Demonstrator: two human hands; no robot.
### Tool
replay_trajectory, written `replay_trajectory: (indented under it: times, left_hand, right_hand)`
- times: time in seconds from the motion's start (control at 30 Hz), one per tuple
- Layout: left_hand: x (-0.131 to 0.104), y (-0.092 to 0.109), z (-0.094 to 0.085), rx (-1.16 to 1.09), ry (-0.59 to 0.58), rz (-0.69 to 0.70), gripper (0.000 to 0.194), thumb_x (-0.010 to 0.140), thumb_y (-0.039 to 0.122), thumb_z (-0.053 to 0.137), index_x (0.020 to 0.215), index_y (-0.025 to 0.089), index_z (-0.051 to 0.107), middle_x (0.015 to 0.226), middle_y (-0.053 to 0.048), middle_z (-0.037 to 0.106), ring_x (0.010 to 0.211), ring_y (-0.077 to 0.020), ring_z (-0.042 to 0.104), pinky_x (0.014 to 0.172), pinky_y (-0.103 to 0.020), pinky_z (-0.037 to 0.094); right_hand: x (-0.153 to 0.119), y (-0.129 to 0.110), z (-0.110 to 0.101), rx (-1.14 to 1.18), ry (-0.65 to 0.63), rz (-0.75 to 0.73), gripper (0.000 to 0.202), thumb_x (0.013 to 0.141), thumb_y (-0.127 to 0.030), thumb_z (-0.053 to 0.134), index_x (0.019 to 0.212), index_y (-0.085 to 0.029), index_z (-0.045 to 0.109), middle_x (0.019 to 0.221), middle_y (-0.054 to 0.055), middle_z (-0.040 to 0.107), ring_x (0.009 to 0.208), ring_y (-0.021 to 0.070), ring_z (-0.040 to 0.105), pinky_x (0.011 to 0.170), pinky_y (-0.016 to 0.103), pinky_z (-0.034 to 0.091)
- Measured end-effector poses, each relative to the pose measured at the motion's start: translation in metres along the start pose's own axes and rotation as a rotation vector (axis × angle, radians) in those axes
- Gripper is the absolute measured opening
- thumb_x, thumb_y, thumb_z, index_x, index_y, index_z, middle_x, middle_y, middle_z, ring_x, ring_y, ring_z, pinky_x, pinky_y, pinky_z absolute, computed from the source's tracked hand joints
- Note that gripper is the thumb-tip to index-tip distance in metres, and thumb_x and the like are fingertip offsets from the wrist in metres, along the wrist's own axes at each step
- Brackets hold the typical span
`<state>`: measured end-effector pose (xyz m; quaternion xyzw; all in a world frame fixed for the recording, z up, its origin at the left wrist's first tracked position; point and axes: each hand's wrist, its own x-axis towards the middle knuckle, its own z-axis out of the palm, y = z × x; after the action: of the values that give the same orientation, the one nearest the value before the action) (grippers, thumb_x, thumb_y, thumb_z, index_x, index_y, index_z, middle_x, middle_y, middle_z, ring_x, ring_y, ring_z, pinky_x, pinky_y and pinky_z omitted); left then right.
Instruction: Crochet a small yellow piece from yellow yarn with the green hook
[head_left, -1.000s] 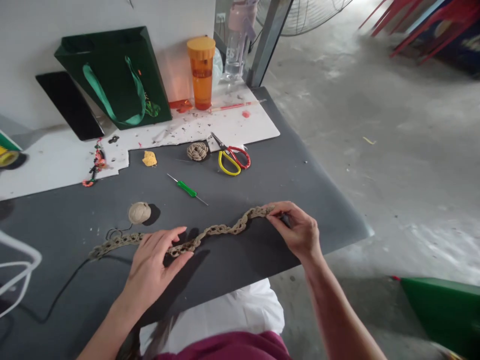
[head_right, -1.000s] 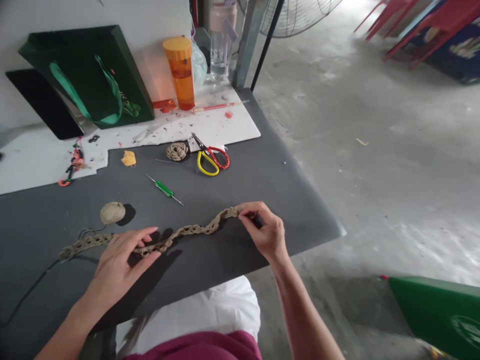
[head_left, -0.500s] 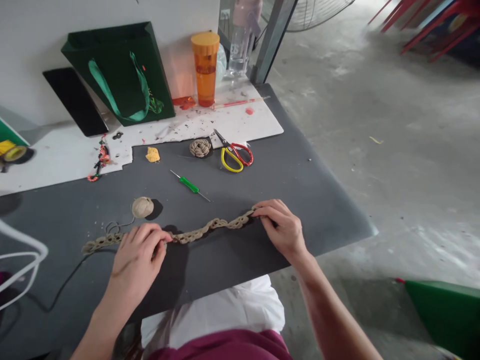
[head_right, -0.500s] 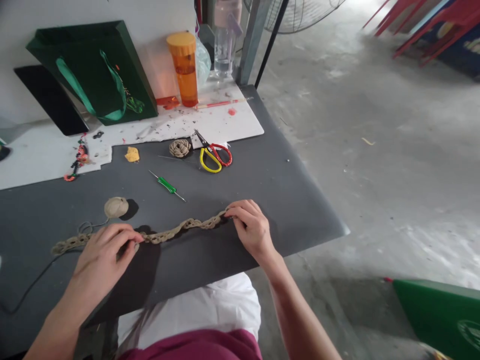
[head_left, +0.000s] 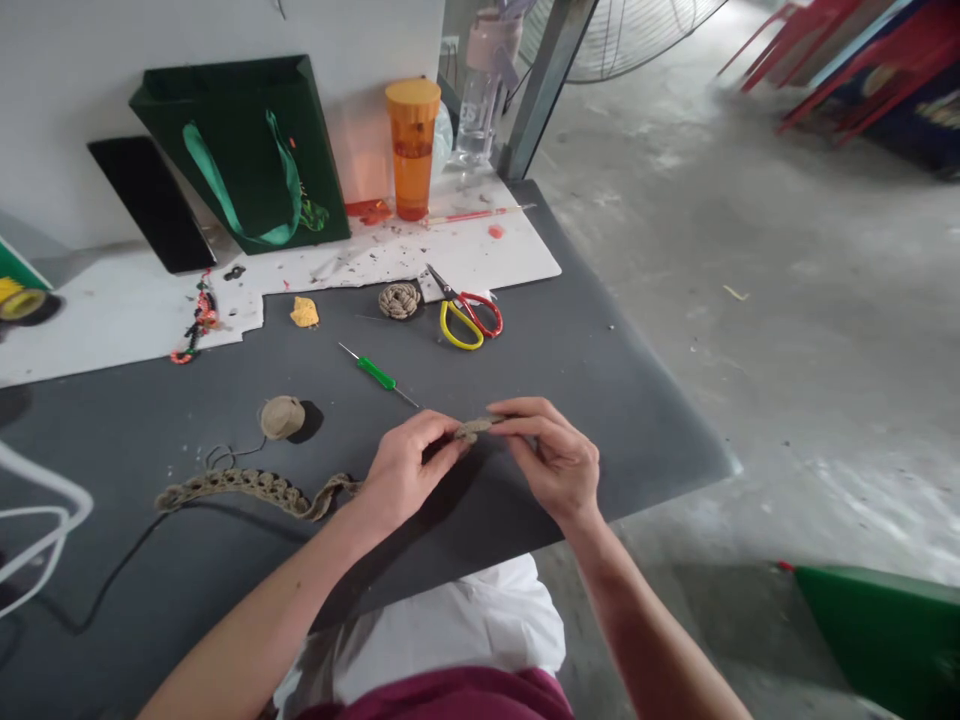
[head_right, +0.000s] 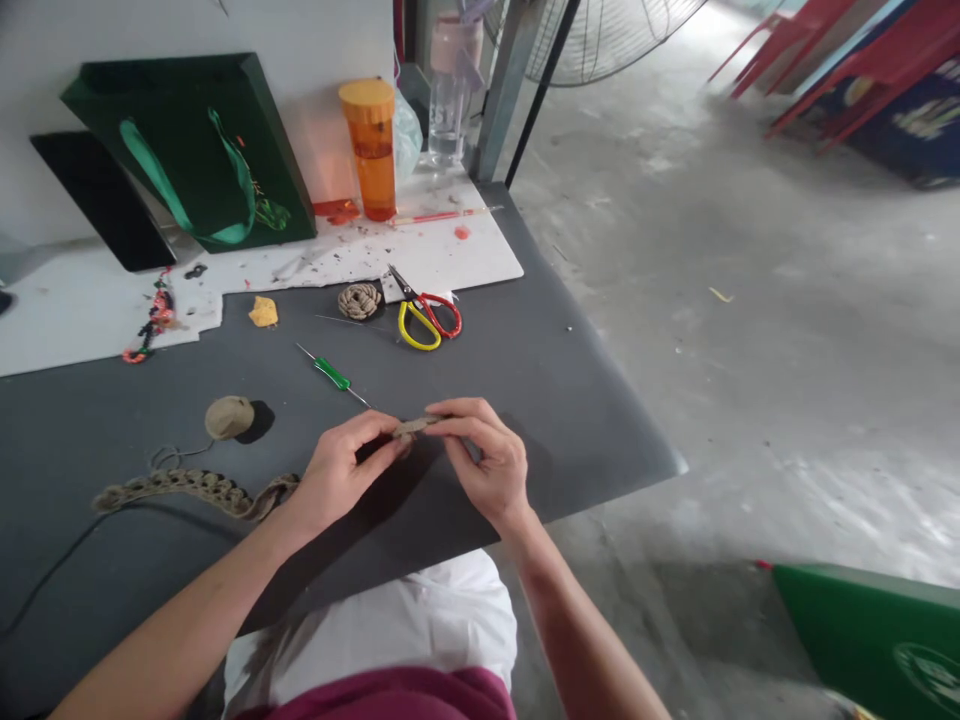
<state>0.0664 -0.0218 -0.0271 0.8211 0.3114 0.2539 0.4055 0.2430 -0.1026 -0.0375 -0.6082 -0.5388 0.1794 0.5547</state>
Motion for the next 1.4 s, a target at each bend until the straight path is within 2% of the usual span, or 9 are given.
replay_trajectory:
  times: [0.17,0.33,0.47,0.6,0.73,0.97,1.17,1.27,1.4]
  left_hand:
    - [-0.007,-0.003,-0.005,0.374,0.207,0.213,0.032,0.1,0.018,0.047,0.108,0.028,0.076,0.087,-0.005,0.073,0.075,-0.0169,0.067,0.072,-0.029,0.051]
    - [-0.014,0.0,-0.012,0.454,0.198,0.256,0.026,0.095,0.015,0.052,0.108,0.022,0.073,0.093,-0.009,0.073,0.081,-0.0207,0.067,0.076,-0.034,0.051]
    - [-0.018,0.006,-0.014,0.029,0.19,0.001,0.03,0.096,0.026,0.052,0.123,0.019,0.062,0.119,-0.013,0.069,0.11,-0.0262,0.065,0.097,-0.041,0.05]
    - [-0.015,0.008,-0.016,-0.501,0.047,-0.346,0.043,0.103,0.042,0.039,0.136,0.021,0.054,0.109,-0.009,0.073,0.101,-0.0229,0.068,0.092,-0.037,0.053]
    - [-0.012,0.006,-0.016,-0.667,-0.145,-0.424,0.043,0.098,0.054,0.046,0.104,0.021,0.073,0.088,-0.007,0.073,0.084,-0.0234,0.066,0.081,-0.036,0.053]
    - [-0.013,0.006,-0.007,-1.143,-0.434,-0.663,0.047,0.086,0.06,0.062,0.068,0.017,0.069,0.069,-0.007,0.067,0.069,-0.0197,0.061,0.076,-0.034,0.05]
    - [-0.01,0.008,-0.01,-1.125,-0.254,-0.687,0.033,0.073,0.047,0.079,0.074,0.017,0.064,0.067,0.002,0.056,0.063,-0.0123,0.048,0.063,-0.027,0.037]
    - [-0.008,0.011,-0.015,-0.884,-0.019,-0.611,0.026,0.074,0.038,0.079,0.077,0.019,0.061,0.069,0.005,0.051,0.062,-0.0102,0.042,0.061,-0.026,0.033]
    - [-0.009,0.013,-0.02,-0.571,0.069,-0.532,0.018,0.079,0.034,0.071,0.075,0.019,0.062,0.072,0.002,0.057,0.07,-0.0133,0.049,0.068,-0.028,0.038]
  right_hand:
    - [0.007,-0.009,0.015,0.214,-0.1,0.363,0.035,0.093,-0.051,0.061,0.112,-0.022,0.063,0.077,0.002,0.069,0.064,0.0163,0.064,0.058,0.029,0.054]
    - [0.013,-0.01,0.033,0.364,-0.21,0.526,0.038,0.081,-0.053,0.075,0.099,-0.02,0.067,0.068,-0.001,0.065,0.06,0.0143,0.062,0.056,0.026,0.052]
    - [0.01,-0.012,0.035,0.391,-0.167,0.371,0.022,0.086,-0.041,0.074,0.098,-0.023,0.071,0.081,0.002,0.069,0.067,0.0139,0.063,0.063,0.027,0.054]
    - [0.008,-0.016,0.032,0.364,-0.213,0.12,0.006,0.092,-0.031,0.069,0.094,-0.026,0.072,0.084,0.002,0.07,0.075,0.017,0.065,0.07,0.032,0.055]
    - [0.011,-0.019,0.032,0.328,-0.203,-0.121,0.011,0.096,-0.026,0.063,0.091,-0.029,0.073,0.08,0.002,0.074,0.077,0.0204,0.067,0.074,0.038,0.055]
    - [0.013,-0.02,0.036,0.339,-0.259,-0.236,0.02,0.1,-0.025,0.056,0.093,-0.028,0.074,0.081,0.003,0.076,0.075,0.0206,0.068,0.072,0.038,0.055]
    - [0.005,-0.018,0.036,0.402,-0.248,-0.068,0.013,0.096,-0.03,0.065,0.107,-0.029,0.072,0.096,0.005,0.077,0.091,0.0216,0.069,0.08,0.037,0.056]
    - [0.002,-0.017,0.035,0.455,-0.153,0.158,0.048,0.082,-0.043,0.081,0.124,-0.028,0.063,0.11,0.007,0.073,0.095,0.0217,0.07,0.083,0.036,0.058]
    - [0.003,-0.017,0.036,0.467,-0.145,0.319,0.036,0.076,-0.041,0.086,0.104,-0.025,0.069,0.091,0.002,0.073,0.082,0.0172,0.069,0.076,0.029,0.057]
